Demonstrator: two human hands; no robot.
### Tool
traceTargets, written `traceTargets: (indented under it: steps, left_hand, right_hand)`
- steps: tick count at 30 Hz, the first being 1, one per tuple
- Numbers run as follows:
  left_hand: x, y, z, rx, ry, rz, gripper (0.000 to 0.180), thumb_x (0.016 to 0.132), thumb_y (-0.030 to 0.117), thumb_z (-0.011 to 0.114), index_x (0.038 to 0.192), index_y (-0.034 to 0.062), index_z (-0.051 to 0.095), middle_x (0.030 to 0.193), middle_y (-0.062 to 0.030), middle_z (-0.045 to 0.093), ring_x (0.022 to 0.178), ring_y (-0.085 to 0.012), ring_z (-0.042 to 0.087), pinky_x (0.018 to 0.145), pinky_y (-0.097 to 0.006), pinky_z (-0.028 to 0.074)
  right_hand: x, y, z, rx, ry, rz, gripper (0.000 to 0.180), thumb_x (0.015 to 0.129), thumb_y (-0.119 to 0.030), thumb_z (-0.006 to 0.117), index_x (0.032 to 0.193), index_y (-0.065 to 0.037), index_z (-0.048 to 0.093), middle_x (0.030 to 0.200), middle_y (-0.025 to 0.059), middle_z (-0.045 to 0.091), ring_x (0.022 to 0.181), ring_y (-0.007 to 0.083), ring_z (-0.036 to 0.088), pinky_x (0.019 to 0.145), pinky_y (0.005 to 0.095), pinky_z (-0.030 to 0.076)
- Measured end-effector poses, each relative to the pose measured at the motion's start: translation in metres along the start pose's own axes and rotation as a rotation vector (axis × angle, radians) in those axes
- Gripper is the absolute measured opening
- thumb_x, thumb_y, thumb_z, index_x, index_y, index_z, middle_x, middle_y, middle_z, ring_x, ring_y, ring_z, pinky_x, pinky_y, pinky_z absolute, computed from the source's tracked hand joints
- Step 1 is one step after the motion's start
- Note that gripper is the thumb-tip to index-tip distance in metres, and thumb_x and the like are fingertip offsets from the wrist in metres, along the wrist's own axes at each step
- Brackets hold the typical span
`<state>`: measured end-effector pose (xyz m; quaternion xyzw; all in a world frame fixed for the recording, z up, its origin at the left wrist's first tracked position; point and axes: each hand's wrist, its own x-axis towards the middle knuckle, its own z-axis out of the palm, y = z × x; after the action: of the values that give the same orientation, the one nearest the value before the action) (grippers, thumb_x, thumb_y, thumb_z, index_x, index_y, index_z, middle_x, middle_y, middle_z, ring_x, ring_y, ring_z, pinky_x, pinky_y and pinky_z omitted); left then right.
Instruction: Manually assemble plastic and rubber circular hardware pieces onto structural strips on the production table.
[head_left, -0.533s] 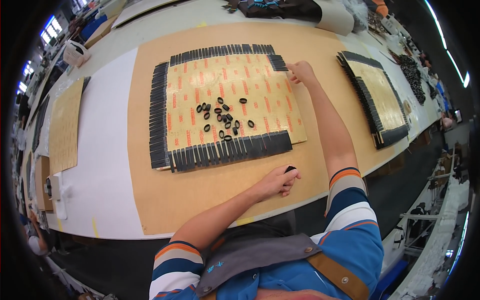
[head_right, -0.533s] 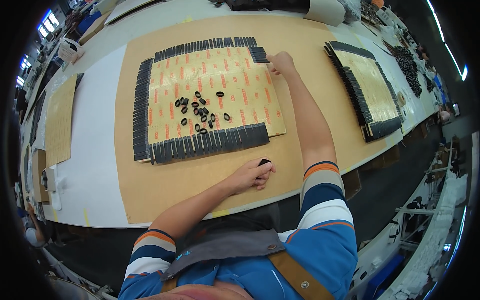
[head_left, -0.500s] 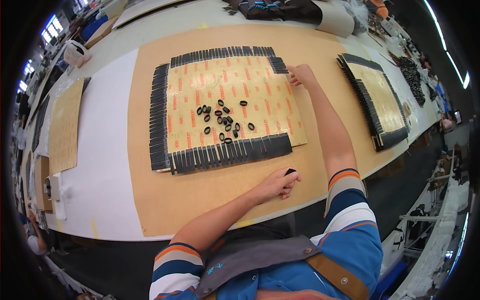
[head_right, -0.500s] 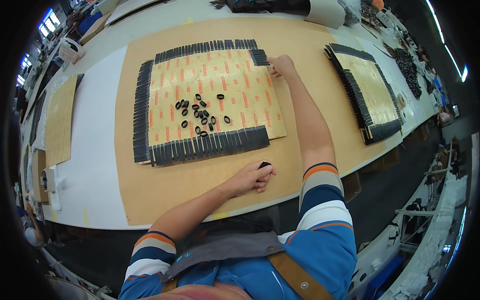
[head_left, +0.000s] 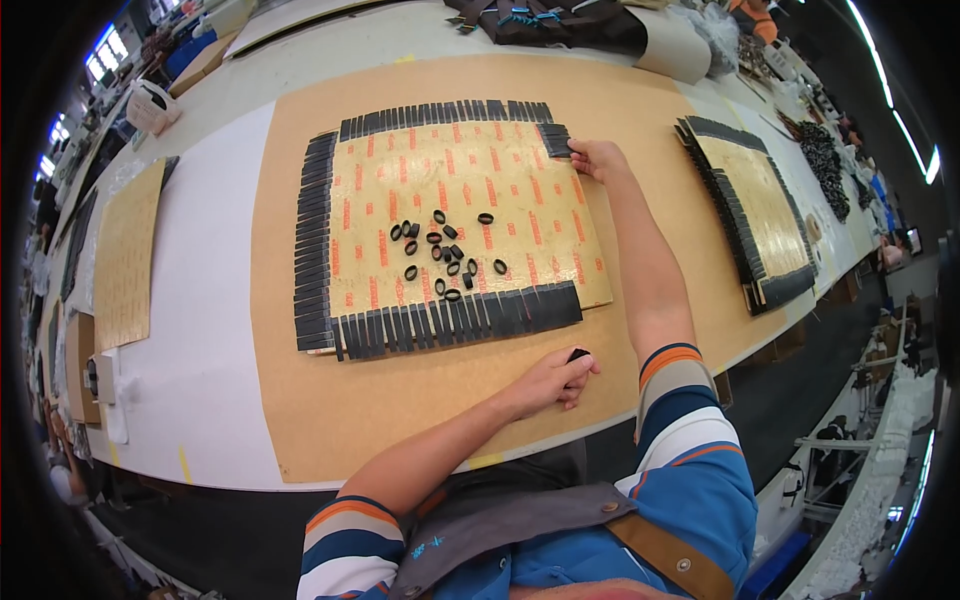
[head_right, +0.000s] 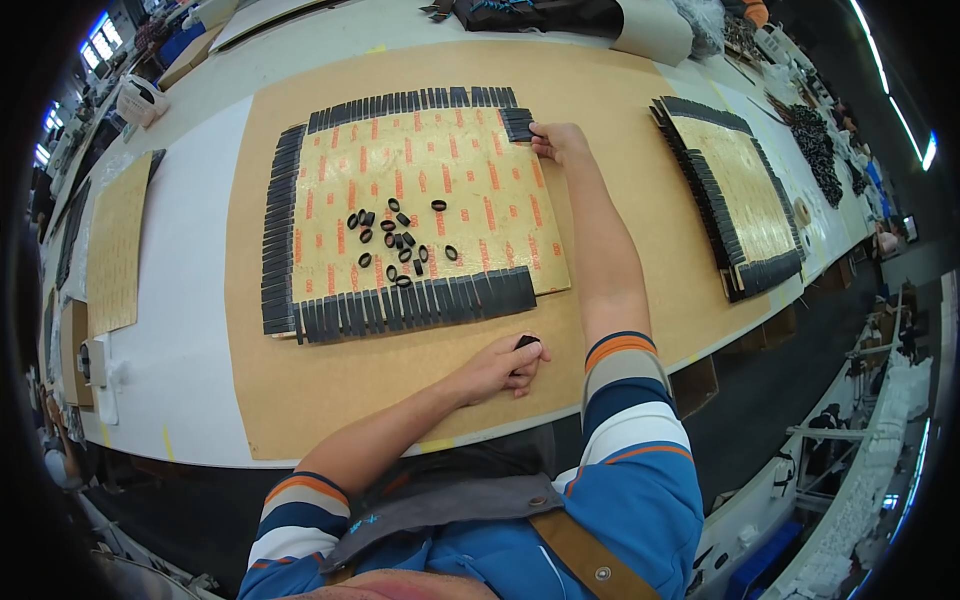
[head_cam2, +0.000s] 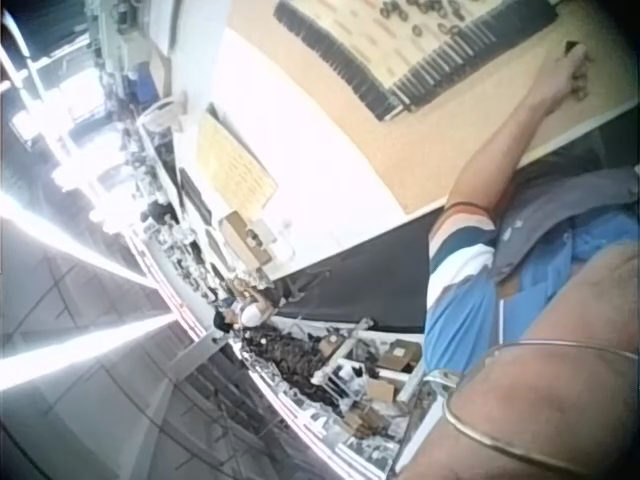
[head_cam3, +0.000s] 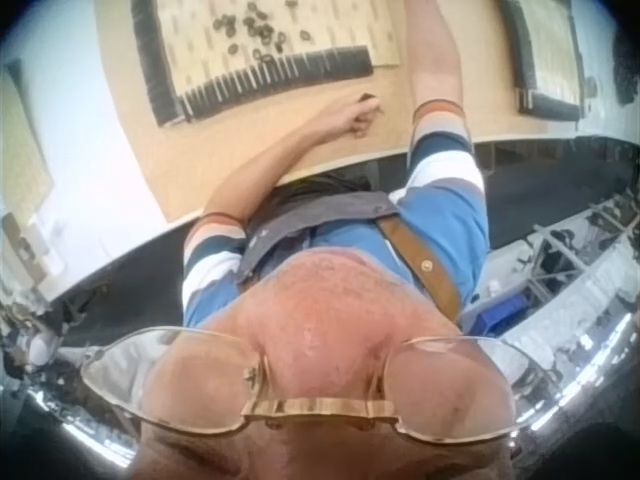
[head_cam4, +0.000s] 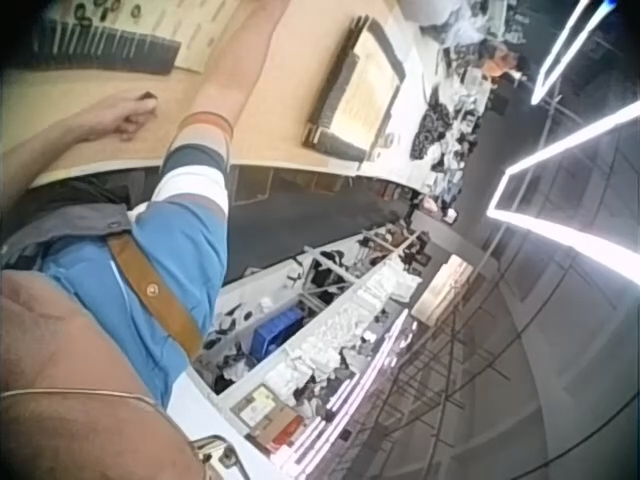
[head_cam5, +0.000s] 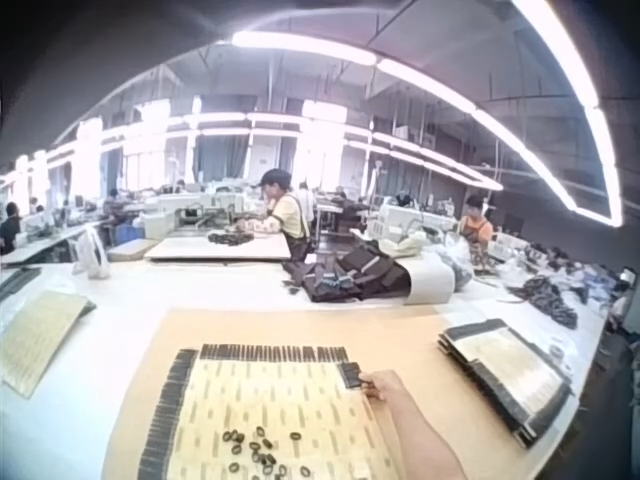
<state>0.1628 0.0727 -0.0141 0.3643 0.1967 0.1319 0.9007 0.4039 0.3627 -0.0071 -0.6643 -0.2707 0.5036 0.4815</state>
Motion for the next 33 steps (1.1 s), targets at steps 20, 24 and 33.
traceTargets:
  steps: [20,24,33]
  left_hand:
    - [0.051,0.119,-0.034,1.209,0.72,0.519,0.025,0.092,0.016,0.045,0.098,-0.006,0.054,0.081,-0.0212,0.063,0.075,-0.0309,0.063,0.067,-0.041,0.048]
    - [0.089,0.142,-0.052,1.644,0.698,0.174,0.021,0.086,0.009,0.045,0.099,-0.0047,0.056,0.089,-0.0241,0.065,0.084,-0.0341,0.065,0.075,-0.044,0.049]
    - [0.1,0.145,-0.055,1.624,0.68,-0.026,0.022,0.084,0.009,0.044,0.098,-0.0046,0.054,0.094,-0.0238,0.065,0.091,-0.0367,0.063,0.077,-0.045,0.05]
  right_hand:
    - [-0.016,0.037,-0.03,0.413,-0.137,-0.126,0.008,0.088,-0.006,0.059,0.09,0.002,0.057,0.078,0.0054,0.055,0.065,0.0124,0.053,0.065,0.0262,0.058]
    - [-0.015,0.041,-0.037,0.417,-0.155,-0.136,0.009,0.089,-0.007,0.058,0.09,0.003,0.057,0.077,0.0057,0.055,0.063,0.0129,0.054,0.067,0.0269,0.058]
    - [-0.023,0.048,-0.037,0.597,-0.14,-0.13,0.011,0.09,-0.009,0.059,0.089,0.002,0.056,0.073,0.0056,0.054,0.063,0.014,0.056,0.068,0.0274,0.058]
